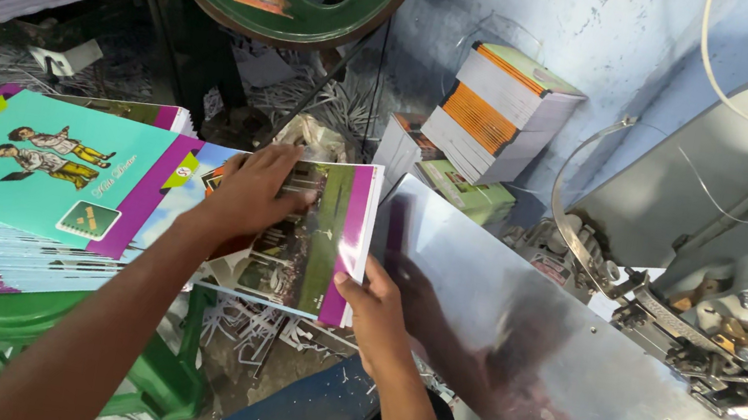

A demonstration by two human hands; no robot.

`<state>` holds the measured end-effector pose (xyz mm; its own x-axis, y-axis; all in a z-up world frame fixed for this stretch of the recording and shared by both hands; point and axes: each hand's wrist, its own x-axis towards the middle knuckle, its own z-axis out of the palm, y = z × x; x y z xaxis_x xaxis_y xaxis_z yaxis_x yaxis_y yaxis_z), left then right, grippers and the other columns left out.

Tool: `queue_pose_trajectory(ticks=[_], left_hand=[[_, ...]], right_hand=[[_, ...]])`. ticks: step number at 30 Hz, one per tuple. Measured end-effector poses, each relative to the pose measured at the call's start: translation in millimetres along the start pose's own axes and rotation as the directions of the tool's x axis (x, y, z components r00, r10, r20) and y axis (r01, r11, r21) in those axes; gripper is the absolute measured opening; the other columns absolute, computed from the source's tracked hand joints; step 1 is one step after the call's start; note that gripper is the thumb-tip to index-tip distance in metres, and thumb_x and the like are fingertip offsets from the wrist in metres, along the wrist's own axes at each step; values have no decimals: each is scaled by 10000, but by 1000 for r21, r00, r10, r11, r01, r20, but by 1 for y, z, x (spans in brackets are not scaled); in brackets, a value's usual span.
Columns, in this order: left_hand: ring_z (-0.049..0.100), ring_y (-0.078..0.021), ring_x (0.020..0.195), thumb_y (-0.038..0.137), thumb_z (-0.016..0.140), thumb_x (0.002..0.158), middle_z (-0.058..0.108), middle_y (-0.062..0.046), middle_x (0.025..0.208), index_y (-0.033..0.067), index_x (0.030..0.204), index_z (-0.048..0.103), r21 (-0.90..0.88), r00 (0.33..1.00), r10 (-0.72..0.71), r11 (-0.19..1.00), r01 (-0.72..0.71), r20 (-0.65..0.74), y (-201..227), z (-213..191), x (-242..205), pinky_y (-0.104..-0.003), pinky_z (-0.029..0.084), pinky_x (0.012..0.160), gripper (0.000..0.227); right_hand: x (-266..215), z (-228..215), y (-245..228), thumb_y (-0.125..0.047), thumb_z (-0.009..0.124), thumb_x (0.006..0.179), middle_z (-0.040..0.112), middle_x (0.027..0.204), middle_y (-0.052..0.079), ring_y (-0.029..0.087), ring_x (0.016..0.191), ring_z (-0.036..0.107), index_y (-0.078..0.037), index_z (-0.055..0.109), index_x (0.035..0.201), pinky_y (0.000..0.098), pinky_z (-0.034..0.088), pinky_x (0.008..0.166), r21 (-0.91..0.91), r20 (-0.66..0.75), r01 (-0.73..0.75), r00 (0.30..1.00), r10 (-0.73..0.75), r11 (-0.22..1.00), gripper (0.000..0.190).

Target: The person repeatedly picks up a book, opens it, and places it on a sewing machine to stitch the spine. After each stitch, the person removes the book and sets it aside, then repeats the process with the next book from a stack.

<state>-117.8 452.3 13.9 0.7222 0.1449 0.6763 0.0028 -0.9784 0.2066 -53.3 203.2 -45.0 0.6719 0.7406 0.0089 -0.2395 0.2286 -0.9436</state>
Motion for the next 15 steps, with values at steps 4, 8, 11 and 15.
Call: queue_pose_trajectory(ticks=[4,8,11,15], left_hand=[[582,-380,1241,466,747,854,653,-167,1286,56,1286,651,-104,975,-153,980,170,160,-18,14,18,-649,275,1097,604],[646,-310,1185,425,782,825,711,-101,1218,100,1227,688,-167,957,-221,953,253,188,-11,16,20,-555,341,1110,525],[697,-290,1117,416,824,796,715,-88,1178,107,1234,670,-336,939,-286,879,337,193,-4,13,17,-465,503,1024,558],[677,-281,1079,371,845,795,698,-73,1091,110,1144,659,-376,955,-282,878,297,94,2,7,12,-461,462,1036,473]], right_hand=[[2,-16,8,-72,653,997,696,1331,138,166,1161,669,-18,516,1521,236,565,916,-52,12,119,993,-118,992,544],[-5,-19,0,-85,617,958,684,1206,148,189,1011,677,-21,539,1473,332,628,704,19,-20,4,1000,-3,1000,525],[-13,-13,-14,-97,610,962,685,1219,148,202,1012,696,-54,511,1493,335,652,701,24,-30,-49,998,49,999,542],[-23,-2,-28,-111,605,939,686,1191,137,186,967,716,-100,456,1508,362,648,592,18,-57,-27,998,28,999,588]])
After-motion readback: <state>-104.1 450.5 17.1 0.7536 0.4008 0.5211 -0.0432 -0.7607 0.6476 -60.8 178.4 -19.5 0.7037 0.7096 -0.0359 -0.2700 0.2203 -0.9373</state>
